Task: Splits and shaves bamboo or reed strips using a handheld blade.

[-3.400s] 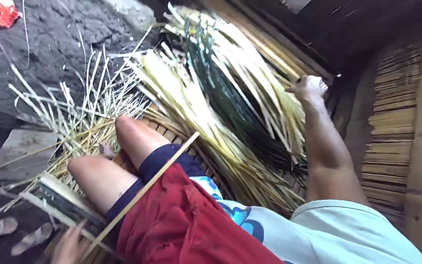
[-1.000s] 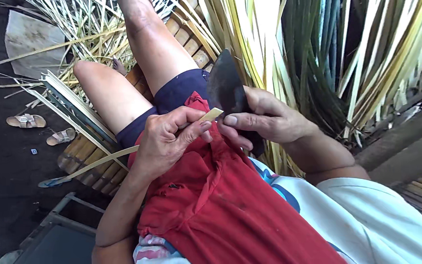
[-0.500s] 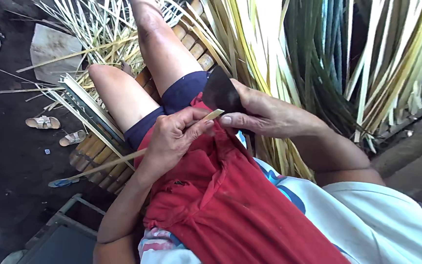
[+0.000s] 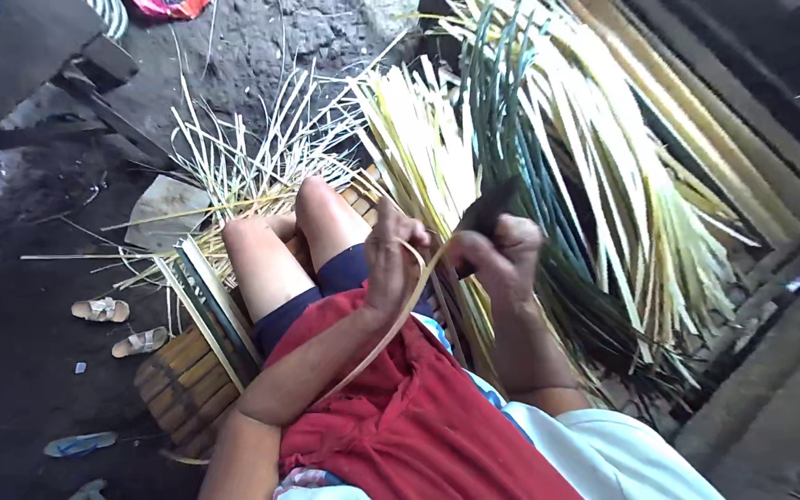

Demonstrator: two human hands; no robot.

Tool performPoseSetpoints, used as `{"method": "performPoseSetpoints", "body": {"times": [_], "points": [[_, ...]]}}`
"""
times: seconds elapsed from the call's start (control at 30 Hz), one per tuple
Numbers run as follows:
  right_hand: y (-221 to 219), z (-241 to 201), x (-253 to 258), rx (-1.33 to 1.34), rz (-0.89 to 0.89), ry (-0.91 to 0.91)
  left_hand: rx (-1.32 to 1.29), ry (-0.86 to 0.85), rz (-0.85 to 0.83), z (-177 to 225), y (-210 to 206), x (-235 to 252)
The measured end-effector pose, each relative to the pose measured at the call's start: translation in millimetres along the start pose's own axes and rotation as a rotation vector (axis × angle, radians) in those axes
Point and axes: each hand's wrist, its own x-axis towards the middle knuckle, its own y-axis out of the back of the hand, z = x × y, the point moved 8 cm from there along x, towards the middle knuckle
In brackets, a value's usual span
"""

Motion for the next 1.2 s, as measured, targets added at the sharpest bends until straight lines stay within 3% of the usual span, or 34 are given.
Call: {"method": "performPoseSetpoints", "body": {"times": [0.03,0.1,0.17,0.2,0.27,0.33,0.43,0.53,0.63,0.73,0.8,0.87,0.93,1.0,1.13,1.2], "points": [[23.2,-1.9,-0.7,0.040,0.070,-0.026,-0.044,-0.016,0.019,-8.5,14.2,-0.1],[68.6,-9.3,2.2,0.091,0.229,-0.029,-0.196,0.003,0.228,-33.4,54.8,2.0],[78.1,-12.1,8.0,0.002,0.261,-0.040,-0.280,0.111,0.382,-51.0,71.1,6.7],[67.2,-7.9,11.7,-0.091,0.211,-0.067,-0.320,0.168,0.303,-52.3,60.9,9.2],[38.1,9.6,26.3,-0.281,0.103,-0.089,-0.373,0.221,-0.031,-40.7,23.3,16.5],[24.1,27.2,42.2,-0.267,0.075,-0.121,-0.427,0.221,-0.220,-26.0,-6.1,25.4],[-6.1,27.3,25.8,-0.134,-0.161,-0.185,-0.507,0.248,0.050,-11.7,-2.2,46.1],[-41.2,27.7,0.3,-0.215,-0.365,-0.136,-0.565,0.202,0.260,-9.8,15.7,61.8],[-15.8,14.5,-4.7,-0.160,-0.371,-0.150,-0.500,0.160,0.405,-7.6,64.8,69.3],[9.4,-10.4,-7.8,-0.044,-0.338,-0.021,-0.563,0.120,0.665,-15.1,135.0,83.0],[0.2,-6.6,1.5,-0.167,-0.309,0.040,-0.547,0.142,0.527,-18.2,123.3,86.4],[-3.4,8.2,17.0,-0.423,-0.199,0.046,-0.455,0.209,0.112,-19.0,69.5,78.4],[3.1,22.2,31.1,-0.410,-0.074,-0.041,-0.418,0.279,-0.175,-13.3,25.5,58.6],[-9.5,26.3,38.4,-0.296,-0.059,-0.089,-0.390,0.275,-0.101,-3.6,26.0,56.8],[-82.1,33.9,16.8,-0.487,-0.368,0.055,-0.396,0.081,0.195,8.6,67.9,86.8],[-78.8,23.9,11.2,-0.385,-0.460,0.046,-0.469,0.080,0.288,-0.5,111.6,99.0]]}}
